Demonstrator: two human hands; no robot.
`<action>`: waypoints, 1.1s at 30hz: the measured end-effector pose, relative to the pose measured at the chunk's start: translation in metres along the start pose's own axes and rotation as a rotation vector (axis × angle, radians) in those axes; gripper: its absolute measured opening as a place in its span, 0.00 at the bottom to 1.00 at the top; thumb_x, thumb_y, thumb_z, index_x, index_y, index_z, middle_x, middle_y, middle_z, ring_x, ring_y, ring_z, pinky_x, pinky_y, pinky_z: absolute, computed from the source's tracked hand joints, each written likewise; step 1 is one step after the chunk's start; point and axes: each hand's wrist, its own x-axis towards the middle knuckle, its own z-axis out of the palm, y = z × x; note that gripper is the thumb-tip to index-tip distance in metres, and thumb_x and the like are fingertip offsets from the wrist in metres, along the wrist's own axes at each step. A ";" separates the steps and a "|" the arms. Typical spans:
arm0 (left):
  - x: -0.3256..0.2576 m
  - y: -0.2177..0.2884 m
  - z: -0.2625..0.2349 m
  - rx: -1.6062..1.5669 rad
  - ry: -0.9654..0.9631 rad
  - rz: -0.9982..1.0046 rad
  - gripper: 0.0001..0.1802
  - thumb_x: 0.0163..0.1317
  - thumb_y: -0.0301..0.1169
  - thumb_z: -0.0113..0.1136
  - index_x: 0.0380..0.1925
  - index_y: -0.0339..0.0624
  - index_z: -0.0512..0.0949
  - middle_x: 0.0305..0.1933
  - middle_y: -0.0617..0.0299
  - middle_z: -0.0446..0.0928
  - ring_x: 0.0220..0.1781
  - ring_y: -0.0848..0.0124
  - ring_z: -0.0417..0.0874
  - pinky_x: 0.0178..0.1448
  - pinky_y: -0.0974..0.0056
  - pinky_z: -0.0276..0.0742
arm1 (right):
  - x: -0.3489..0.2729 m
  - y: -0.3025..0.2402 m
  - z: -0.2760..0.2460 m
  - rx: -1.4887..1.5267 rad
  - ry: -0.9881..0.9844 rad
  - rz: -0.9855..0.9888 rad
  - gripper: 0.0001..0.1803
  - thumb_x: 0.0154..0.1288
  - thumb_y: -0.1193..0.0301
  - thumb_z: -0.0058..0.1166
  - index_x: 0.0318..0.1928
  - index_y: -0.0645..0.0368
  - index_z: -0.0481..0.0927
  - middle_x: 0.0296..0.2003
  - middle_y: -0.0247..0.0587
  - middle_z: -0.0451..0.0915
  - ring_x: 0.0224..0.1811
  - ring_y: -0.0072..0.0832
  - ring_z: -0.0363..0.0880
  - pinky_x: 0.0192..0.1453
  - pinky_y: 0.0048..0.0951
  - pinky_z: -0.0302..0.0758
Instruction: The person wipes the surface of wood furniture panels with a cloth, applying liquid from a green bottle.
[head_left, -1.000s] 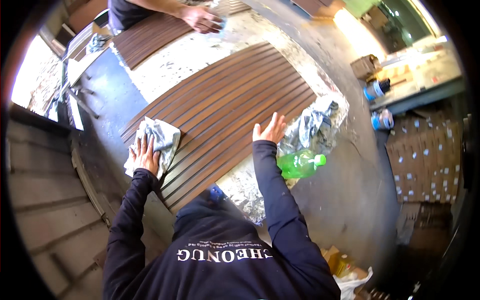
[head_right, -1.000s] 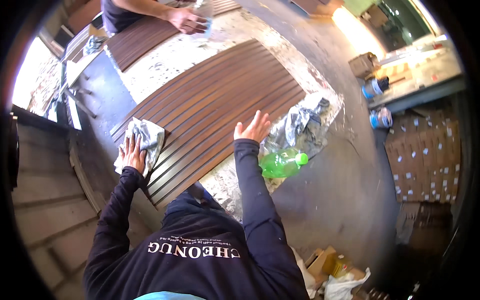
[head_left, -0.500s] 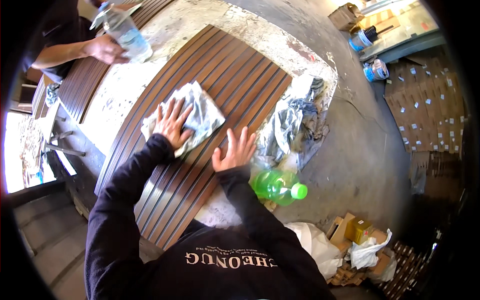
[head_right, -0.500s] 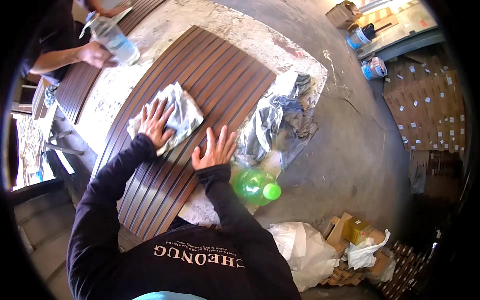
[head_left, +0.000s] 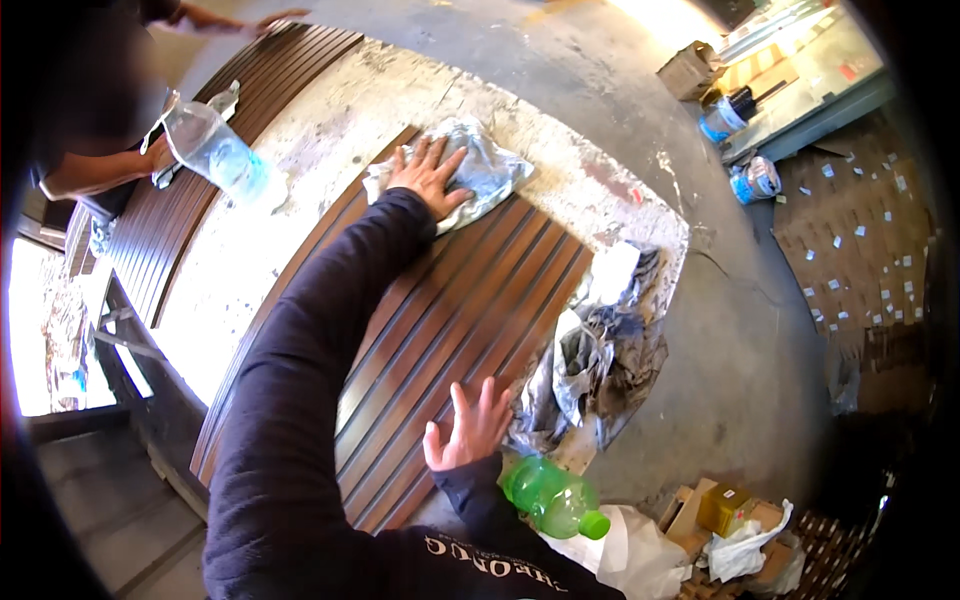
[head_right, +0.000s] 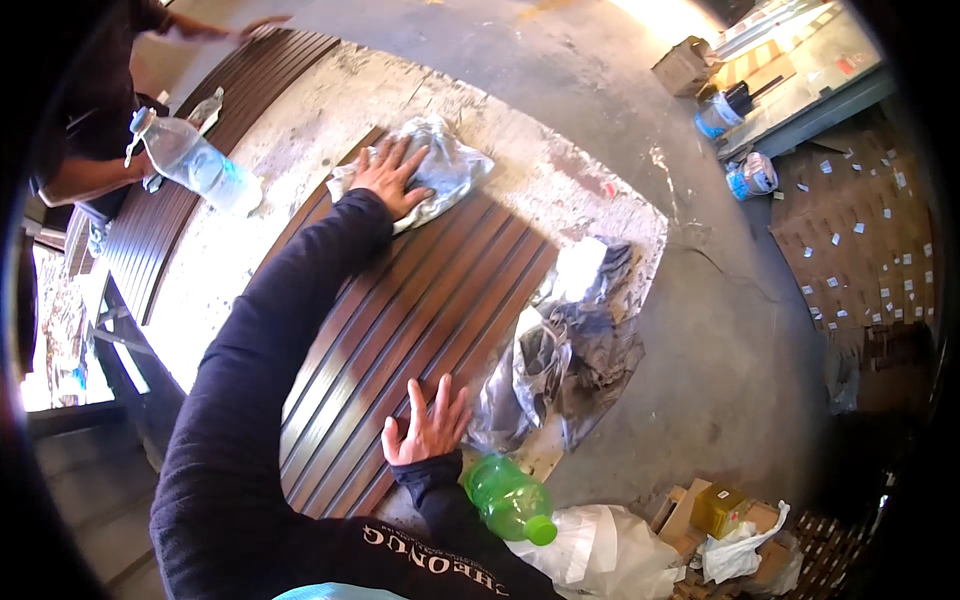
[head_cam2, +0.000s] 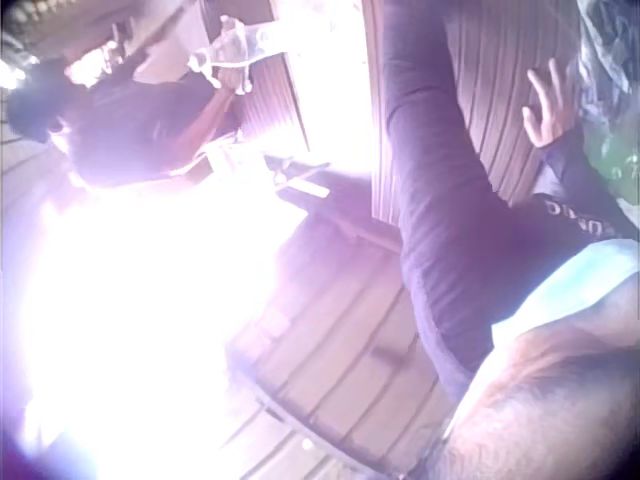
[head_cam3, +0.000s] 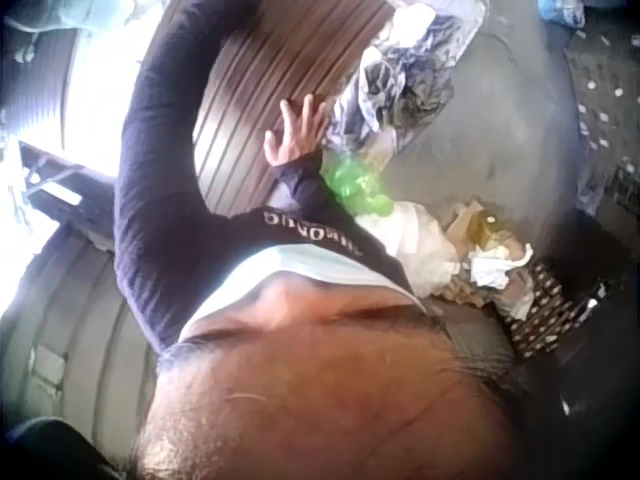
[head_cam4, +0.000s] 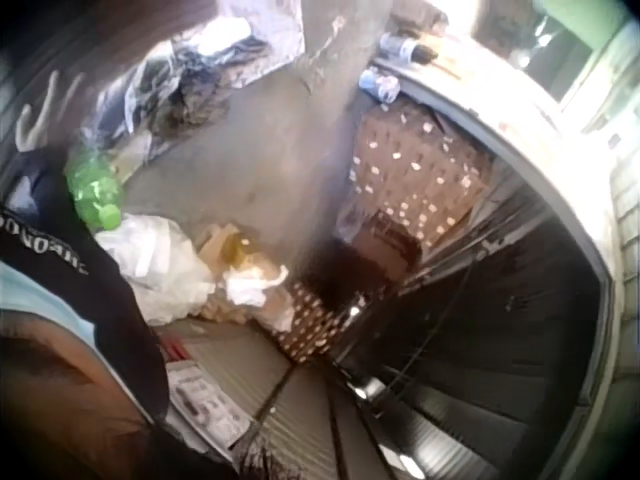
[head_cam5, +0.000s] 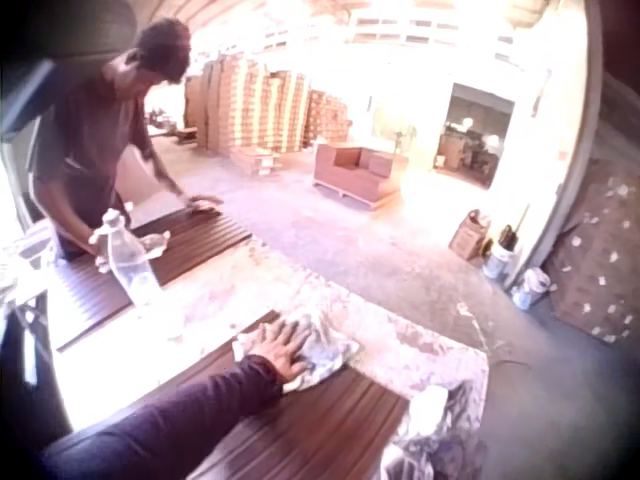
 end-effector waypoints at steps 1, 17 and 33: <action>-0.024 -0.011 -0.002 0.000 -0.021 0.031 0.41 0.60 0.56 0.49 0.70 0.59 0.51 0.75 0.52 0.47 0.76 0.50 0.45 0.73 0.37 0.39 | 0.001 0.002 0.001 -0.016 -0.022 -0.004 0.34 0.57 0.51 0.47 0.65 0.46 0.65 0.68 0.59 0.52 0.68 0.68 0.48 0.65 0.69 0.47; -0.200 -0.094 -0.034 0.076 -0.158 0.092 0.45 0.56 0.58 0.49 0.71 0.54 0.51 0.75 0.49 0.45 0.76 0.47 0.44 0.72 0.34 0.37 | -0.001 0.001 0.004 0.011 -0.029 0.005 0.33 0.61 0.51 0.44 0.66 0.48 0.63 0.68 0.60 0.50 0.68 0.69 0.46 0.63 0.70 0.49; 0.008 -0.047 -0.005 -0.118 0.076 0.018 0.44 0.56 0.60 0.51 0.69 0.55 0.54 0.74 0.56 0.51 0.75 0.53 0.48 0.71 0.36 0.45 | 0.007 -0.003 -0.002 -0.062 0.058 -0.156 0.34 0.57 0.54 0.51 0.63 0.52 0.65 0.66 0.67 0.53 0.67 0.71 0.47 0.67 0.66 0.48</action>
